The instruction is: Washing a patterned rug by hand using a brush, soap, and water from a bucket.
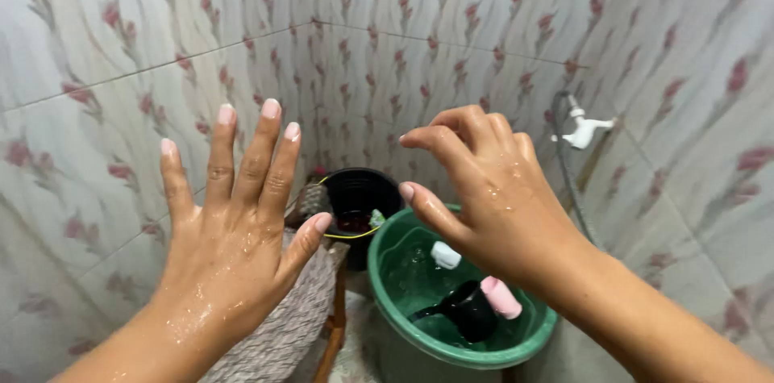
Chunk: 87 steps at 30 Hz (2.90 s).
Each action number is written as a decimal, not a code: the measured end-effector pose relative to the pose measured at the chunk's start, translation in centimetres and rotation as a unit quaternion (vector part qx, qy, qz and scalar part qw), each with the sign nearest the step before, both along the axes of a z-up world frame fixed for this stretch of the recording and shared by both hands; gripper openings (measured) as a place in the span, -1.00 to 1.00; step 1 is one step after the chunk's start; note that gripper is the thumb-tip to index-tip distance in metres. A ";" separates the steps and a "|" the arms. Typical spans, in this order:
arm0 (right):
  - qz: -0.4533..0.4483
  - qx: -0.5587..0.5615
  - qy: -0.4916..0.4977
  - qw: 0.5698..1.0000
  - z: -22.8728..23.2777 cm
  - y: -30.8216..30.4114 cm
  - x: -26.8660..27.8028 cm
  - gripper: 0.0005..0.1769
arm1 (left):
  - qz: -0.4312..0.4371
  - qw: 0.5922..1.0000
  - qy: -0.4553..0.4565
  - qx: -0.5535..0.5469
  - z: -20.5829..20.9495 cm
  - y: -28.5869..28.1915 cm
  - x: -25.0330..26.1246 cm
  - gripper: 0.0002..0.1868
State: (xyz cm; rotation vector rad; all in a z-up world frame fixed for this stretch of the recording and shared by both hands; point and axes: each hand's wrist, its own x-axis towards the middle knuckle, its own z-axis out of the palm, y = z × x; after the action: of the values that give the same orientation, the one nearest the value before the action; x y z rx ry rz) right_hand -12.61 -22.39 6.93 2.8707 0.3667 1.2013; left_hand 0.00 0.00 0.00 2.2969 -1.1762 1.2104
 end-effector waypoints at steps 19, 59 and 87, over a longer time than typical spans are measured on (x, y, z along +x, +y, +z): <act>0.056 0.057 0.237 0.968 -26.9 11.1 30.9 -0.47 | 0.293 0.931 0.215 0.024 -28.3 14.0 17.6 -0.11; 0.052 0.012 0.353 0.934 -62.8 15.7 50.0 -0.54 | 0.454 0.840 0.294 -0.041 -57.9 20.9 22.6 -0.40; 0.218 -0.080 0.257 0.938 -65.3 20.5 41.1 -0.65 | 0.446 0.850 0.282 -0.012 -60.4 22.1 23.5 -0.34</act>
State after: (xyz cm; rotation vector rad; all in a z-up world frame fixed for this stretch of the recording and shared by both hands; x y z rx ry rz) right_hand 28.52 -1.88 -58.38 2.9982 1.0993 0.3704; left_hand 23.48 22.10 -60.43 2.9536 0.1647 0.6101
